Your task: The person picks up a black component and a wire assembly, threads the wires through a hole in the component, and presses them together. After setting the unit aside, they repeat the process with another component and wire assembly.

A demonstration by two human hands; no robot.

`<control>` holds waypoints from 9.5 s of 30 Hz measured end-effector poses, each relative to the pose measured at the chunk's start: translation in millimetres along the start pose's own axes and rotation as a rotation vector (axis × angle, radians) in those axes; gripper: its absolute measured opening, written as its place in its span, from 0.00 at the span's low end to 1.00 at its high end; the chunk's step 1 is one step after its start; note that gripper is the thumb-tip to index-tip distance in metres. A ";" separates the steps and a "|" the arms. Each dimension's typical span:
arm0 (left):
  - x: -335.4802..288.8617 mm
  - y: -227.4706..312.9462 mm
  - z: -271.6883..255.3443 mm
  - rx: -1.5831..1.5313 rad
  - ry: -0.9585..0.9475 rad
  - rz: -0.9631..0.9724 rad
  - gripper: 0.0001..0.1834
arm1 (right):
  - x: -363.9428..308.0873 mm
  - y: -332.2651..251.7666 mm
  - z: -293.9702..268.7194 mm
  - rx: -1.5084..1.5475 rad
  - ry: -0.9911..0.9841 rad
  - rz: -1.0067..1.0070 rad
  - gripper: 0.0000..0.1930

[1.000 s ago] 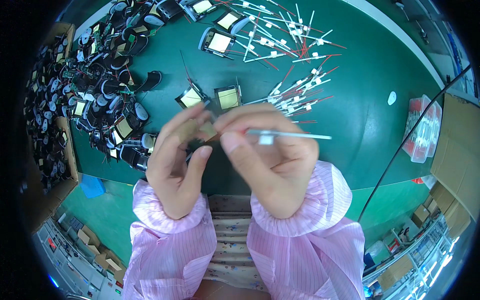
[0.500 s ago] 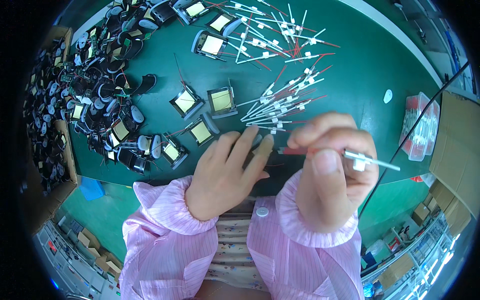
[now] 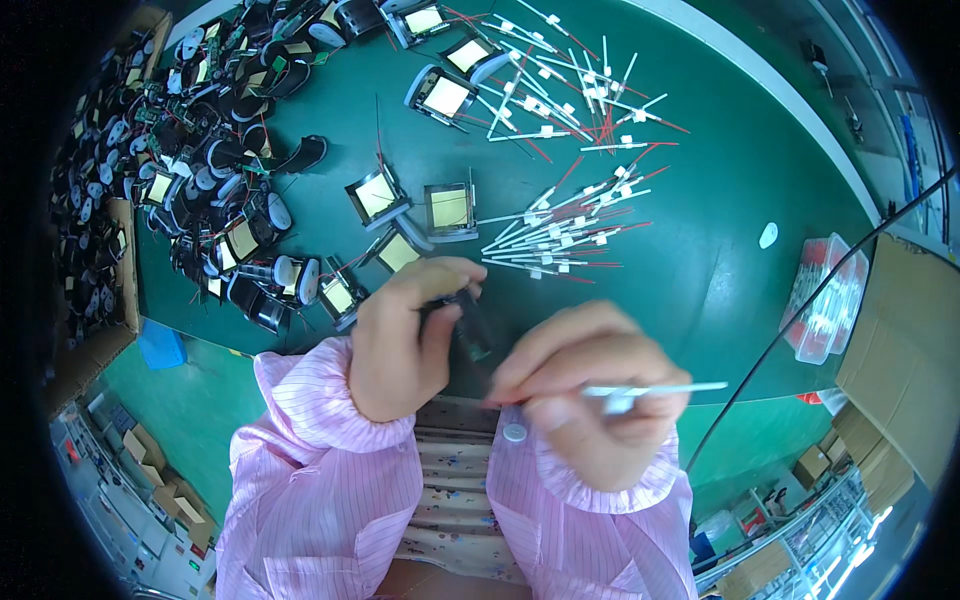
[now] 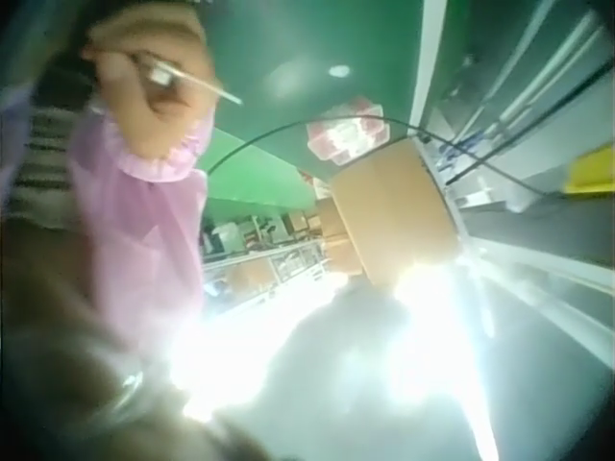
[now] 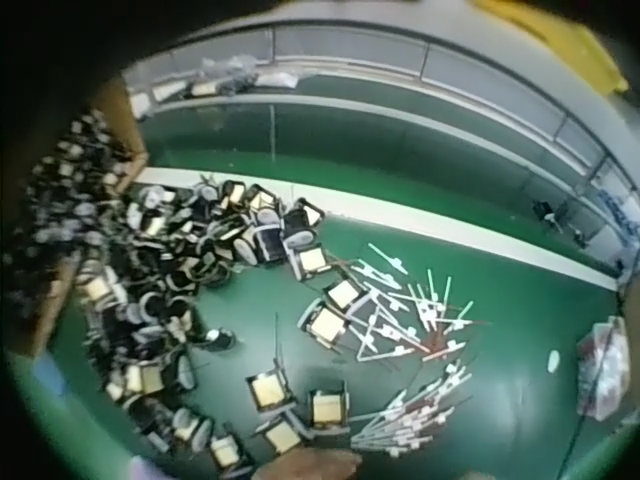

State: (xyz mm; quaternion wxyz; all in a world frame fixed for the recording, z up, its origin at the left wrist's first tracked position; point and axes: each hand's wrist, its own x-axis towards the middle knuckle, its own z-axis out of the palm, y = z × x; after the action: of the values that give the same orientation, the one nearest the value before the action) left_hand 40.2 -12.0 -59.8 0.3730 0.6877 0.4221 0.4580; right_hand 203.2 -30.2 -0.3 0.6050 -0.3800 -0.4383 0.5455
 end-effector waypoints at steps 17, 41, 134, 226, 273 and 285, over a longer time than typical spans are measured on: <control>10.8 26.0 -31.7 -0.983 -0.056 -0.577 0.25 | 7.3 5.4 8.1 -0.026 -0.007 0.044 0.07; 7.6 28.5 -37.6 -0.218 -0.061 0.129 0.23 | 14.7 -16.7 31.8 -0.649 -0.194 -0.187 0.06; 33.0 -15.7 -66.8 0.903 -0.321 0.071 0.22 | 170.6 39.6 -90.0 -1.051 0.148 0.048 0.11; 12.8 27.0 -51.6 -0.375 -0.179 -0.133 0.29 | 21.6 7.0 18.7 -0.096 -0.041 0.115 0.04; 15.9 19.9 -48.4 -0.366 -0.184 0.080 0.22 | 36.1 -19.2 20.0 -0.702 -0.341 -0.152 0.11; 17.4 12.9 -49.8 -0.346 -0.223 0.132 0.22 | 43.7 -33.2 22.0 -1.030 -0.633 -0.257 0.11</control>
State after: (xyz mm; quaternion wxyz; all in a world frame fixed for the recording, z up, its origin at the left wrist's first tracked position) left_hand 0.1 5.6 -27.7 0.4991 0.6858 0.2476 0.4682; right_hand 194.2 9.0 43.1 0.2453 -0.3871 -0.8458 0.2731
